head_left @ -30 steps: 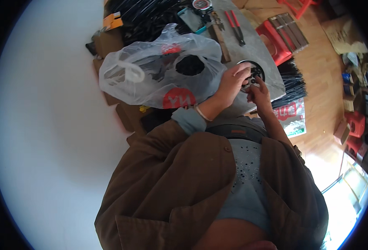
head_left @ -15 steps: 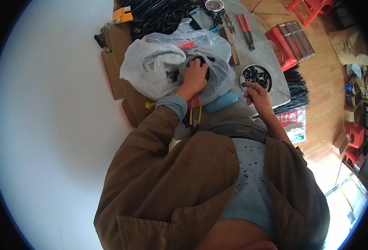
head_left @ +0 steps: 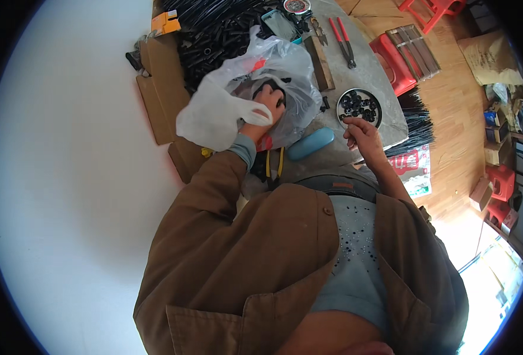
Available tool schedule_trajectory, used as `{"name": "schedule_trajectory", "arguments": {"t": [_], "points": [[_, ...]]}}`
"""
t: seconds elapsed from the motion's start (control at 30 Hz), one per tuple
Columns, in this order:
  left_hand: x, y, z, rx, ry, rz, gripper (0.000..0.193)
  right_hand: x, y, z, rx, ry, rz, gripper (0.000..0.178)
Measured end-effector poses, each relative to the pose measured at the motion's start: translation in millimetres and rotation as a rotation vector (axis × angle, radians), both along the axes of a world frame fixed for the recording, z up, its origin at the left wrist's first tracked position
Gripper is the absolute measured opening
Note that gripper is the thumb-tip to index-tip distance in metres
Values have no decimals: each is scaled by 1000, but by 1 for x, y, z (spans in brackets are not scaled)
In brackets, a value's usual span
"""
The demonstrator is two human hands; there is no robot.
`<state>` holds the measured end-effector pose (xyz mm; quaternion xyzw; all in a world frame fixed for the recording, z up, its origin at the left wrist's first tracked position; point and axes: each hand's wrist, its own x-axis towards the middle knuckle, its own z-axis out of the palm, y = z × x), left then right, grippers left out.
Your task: Trimming umbrella rib components with pliers and sorting plastic connectors for assembly.
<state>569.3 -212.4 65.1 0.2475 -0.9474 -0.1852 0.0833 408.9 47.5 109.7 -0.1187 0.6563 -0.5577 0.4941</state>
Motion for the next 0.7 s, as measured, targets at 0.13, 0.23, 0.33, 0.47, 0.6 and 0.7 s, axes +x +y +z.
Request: {"name": "schedule_trajectory", "arguments": {"t": [0.13,0.23,0.33,0.47,0.6,0.7], "points": [[3,-25,-4,268,202,208,13,4,-6,4,7,1,39,28],[0,-33,23,1526,403,674,12,4,-5,2,14,-3,47,28],[8,-38,28,1942,663,674,19,4,-7,3,11,-4,65,29],[9,-23,31,2344,942,334,21,5,-8,1,19,-5,84,28],[3,-9,28,2520,1065,145,25,6,-9,3,24,7,116,27],[0,-5,18,2570,1187,45,33,7,-10,4,39,8,118,29]]}}
